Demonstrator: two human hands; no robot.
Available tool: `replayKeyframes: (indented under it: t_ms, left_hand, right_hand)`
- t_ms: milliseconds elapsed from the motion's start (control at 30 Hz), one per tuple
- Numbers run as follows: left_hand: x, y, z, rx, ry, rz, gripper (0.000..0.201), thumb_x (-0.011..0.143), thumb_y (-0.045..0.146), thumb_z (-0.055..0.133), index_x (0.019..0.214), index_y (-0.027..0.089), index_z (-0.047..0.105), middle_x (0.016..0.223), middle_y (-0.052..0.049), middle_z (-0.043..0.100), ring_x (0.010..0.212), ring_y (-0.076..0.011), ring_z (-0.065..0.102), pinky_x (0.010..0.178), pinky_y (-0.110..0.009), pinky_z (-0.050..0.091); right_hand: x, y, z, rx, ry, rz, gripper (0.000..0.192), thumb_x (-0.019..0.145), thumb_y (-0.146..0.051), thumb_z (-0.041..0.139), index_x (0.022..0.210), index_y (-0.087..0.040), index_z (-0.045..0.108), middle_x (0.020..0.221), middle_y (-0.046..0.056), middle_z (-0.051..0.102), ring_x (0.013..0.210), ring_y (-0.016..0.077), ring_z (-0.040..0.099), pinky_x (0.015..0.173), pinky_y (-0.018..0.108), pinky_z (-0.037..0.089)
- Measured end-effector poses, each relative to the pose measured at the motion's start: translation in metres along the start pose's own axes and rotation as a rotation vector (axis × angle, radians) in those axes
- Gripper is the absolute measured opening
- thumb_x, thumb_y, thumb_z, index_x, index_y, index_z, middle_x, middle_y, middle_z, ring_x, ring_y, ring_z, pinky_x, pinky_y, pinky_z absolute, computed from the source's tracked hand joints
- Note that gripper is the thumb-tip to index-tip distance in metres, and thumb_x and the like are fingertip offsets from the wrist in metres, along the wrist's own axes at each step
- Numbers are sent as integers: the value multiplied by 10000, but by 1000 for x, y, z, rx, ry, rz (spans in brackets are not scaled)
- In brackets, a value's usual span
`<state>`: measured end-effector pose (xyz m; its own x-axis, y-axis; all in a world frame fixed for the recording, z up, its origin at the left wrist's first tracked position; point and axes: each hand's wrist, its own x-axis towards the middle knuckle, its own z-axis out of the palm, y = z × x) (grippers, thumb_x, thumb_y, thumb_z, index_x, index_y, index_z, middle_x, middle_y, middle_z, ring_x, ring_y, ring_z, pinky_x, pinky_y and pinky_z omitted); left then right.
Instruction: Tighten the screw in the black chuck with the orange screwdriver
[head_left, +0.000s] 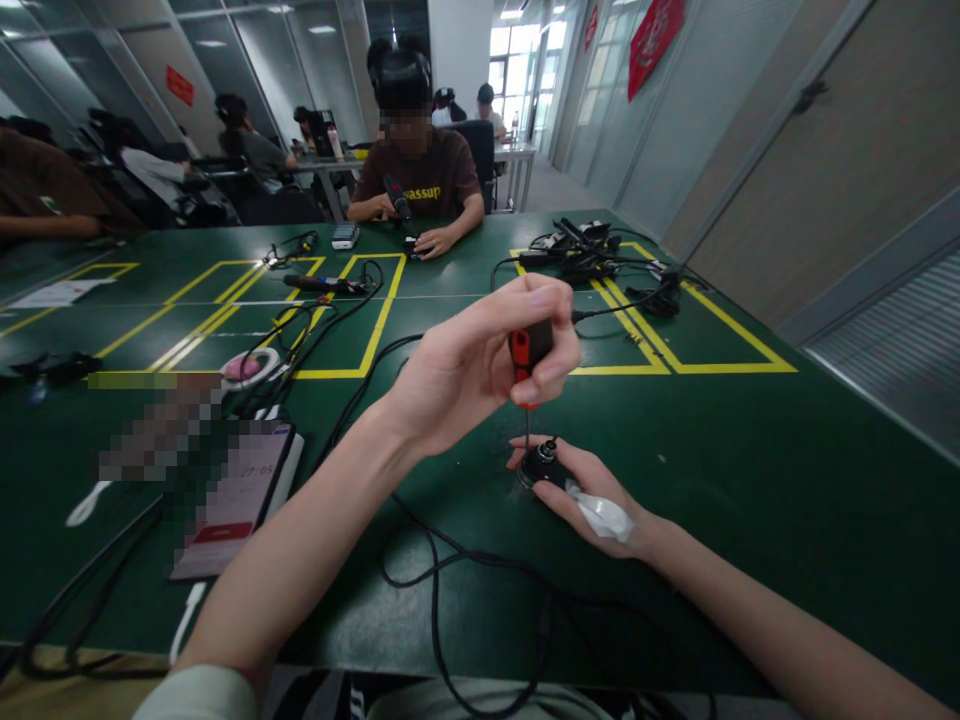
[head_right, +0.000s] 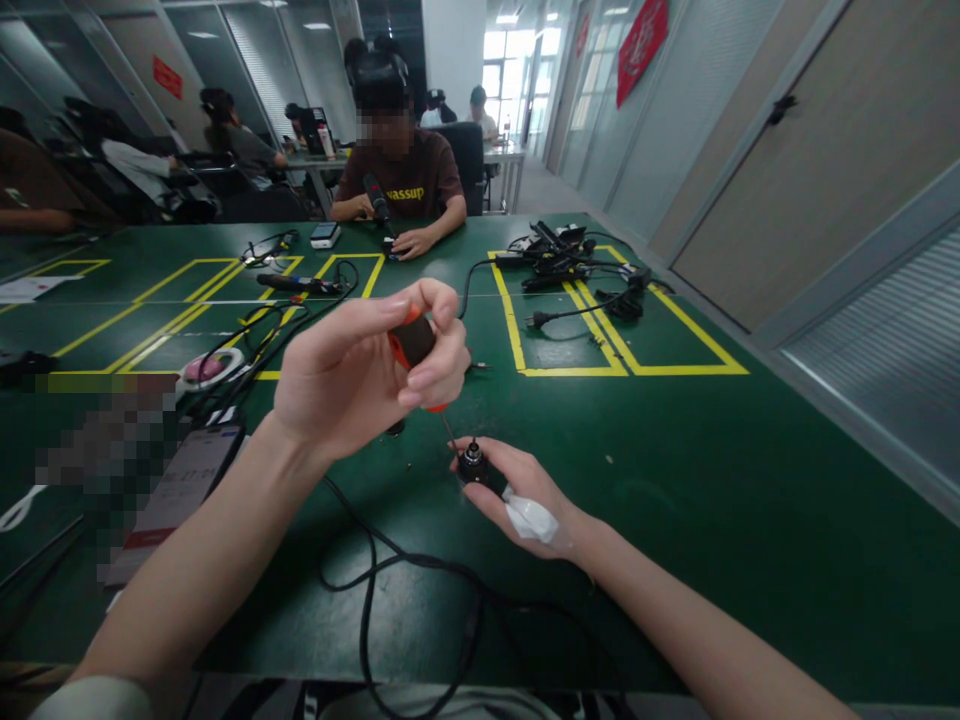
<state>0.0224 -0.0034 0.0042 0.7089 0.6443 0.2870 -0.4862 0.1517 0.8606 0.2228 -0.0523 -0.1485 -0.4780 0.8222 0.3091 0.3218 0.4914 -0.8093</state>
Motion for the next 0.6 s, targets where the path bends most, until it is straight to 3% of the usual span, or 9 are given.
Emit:
replayKeyframes:
  t_ms: [200,467,600]
  left_hand:
    - [1,3,-2,-29,-19,-16,392,983,427,559,769,112,650,626,-9,504,580,-87,489,580,-215,414]
    - [-1,1,-2,-31,-6,0,205,920,330,649,860,146,583,738,-6,630,626,-100,626,628,-216,499]
    - [-1,1,0,-17,7,2,168,938,270,600,852,175,491,662,32,571,502,-57,509,533,-190,380]
  right_hand:
    - [0,1,0,-4,0,-5,332,1005,-333,605,1303,-199,661,1192,129,811,1087,279,776,1048,437,603]
    - [0,0,0,-9,6,-16,313,1005,-328,600,1292,-216,659,1166,124,813,1075,280,776,1017,432,611]
    - [-1,1,0,-10,-3,-15,343,1013,-342,599,1326,-207,637,1162,131,816,1072,283,782,1000,436,616]
